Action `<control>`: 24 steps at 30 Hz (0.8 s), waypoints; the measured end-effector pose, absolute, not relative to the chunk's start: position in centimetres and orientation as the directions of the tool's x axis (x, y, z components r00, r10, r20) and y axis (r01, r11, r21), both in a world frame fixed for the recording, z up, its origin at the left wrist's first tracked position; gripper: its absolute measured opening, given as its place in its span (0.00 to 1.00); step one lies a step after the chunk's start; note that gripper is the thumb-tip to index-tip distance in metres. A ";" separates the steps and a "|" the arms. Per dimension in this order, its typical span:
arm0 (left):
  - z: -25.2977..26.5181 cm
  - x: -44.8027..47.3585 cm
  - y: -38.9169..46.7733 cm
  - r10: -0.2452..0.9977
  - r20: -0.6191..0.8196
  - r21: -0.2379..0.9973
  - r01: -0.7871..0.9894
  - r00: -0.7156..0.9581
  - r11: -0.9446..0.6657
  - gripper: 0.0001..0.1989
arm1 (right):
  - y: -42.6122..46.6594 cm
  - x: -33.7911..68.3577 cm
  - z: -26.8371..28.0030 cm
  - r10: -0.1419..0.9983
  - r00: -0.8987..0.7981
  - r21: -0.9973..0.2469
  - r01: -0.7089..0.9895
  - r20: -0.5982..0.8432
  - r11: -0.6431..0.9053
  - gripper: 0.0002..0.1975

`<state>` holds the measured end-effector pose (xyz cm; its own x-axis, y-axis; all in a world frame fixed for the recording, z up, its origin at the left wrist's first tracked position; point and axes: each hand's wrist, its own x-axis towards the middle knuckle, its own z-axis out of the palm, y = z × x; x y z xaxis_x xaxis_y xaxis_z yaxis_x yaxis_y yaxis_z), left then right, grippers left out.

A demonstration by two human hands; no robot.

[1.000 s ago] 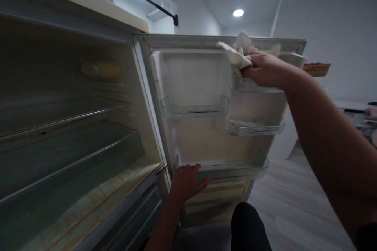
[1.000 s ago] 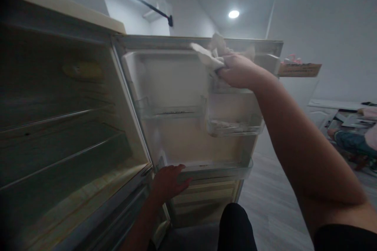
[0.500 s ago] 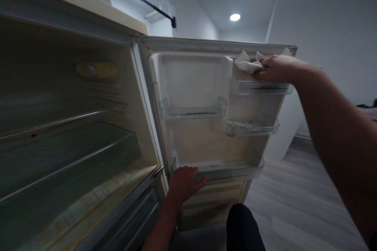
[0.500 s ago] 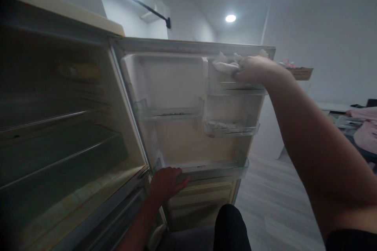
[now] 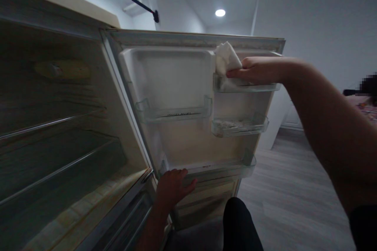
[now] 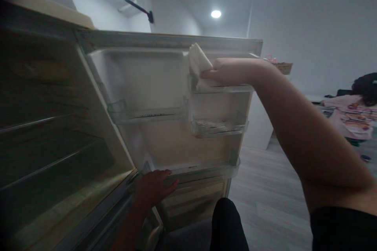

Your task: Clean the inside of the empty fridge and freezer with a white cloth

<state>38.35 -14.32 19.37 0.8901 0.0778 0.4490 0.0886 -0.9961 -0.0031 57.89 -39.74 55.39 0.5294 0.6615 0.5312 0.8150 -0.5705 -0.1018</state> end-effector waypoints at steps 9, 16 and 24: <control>19.5 37.9 -14.0 0.060 0.430 -0.026 0.079 0.901 -0.997 0.23 | -44.6 55.7 55.6 0.554 0.676 0.040 0.616 0.485 -0.786 0.30; 19.5 37.7 -13.9 0.070 0.411 -0.015 0.083 0.909 -0.996 0.24 | -39.6 49.7 48.3 0.777 0.026 0.457 0.796 0.628 -0.396 0.17; 19.3 37.6 -13.7 0.036 0.436 -0.026 0.052 0.899 -0.998 0.24 | -42.2 51.2 46.7 0.743 -0.070 0.501 0.780 0.665 -0.375 0.17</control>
